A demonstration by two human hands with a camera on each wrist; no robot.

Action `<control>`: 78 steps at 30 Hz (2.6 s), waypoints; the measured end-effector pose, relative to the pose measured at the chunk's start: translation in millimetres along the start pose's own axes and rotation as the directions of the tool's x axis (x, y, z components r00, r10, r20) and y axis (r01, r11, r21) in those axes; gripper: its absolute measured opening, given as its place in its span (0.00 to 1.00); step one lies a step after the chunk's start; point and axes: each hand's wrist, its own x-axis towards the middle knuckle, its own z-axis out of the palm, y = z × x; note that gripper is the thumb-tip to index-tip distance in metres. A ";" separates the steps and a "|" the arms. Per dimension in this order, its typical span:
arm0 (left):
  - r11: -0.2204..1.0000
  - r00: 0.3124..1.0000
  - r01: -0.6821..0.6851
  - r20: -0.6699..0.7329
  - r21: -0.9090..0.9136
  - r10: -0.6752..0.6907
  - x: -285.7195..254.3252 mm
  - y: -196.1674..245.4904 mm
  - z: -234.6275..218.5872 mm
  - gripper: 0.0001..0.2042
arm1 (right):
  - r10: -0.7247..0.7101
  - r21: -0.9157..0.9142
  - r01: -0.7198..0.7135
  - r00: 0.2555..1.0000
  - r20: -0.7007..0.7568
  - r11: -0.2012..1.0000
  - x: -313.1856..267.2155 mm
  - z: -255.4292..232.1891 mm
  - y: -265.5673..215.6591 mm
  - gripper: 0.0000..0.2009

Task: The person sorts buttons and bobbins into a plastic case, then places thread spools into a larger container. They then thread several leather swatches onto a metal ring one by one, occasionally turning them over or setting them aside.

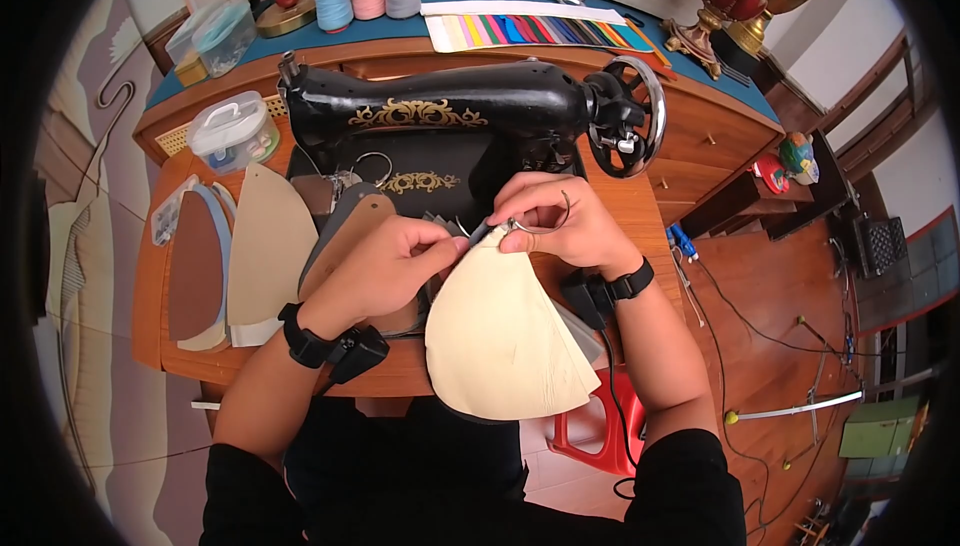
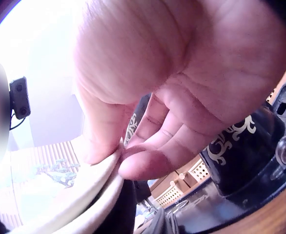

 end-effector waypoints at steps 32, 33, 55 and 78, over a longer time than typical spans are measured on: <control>0.995 0.980 0.012 -0.201 0.099 0.009 -5.7 11.6 0.7 0.05 | 0.016 0.179 -0.040 0.991 0.133 0.983 -6.3 -14.4 17.8 0.08; 0.995 0.982 0.008 -0.189 0.099 0.011 -6.2 12.3 0.5 0.05 | 0.035 0.160 -0.054 0.992 0.120 0.986 -6.5 -13.6 16.3 0.08; 0.926 0.898 -0.070 -0.381 0.370 0.221 -3.7 5.6 -0.3 0.07 | -0.032 0.108 0.013 0.985 0.170 0.994 -2.7 -10.3 13.9 0.05; 0.992 0.994 0.063 0.079 0.111 -0.072 -4.0 13.0 1.7 0.16 | -0.135 0.032 0.135 0.991 0.003 0.990 -0.4 -3.0 11.5 0.10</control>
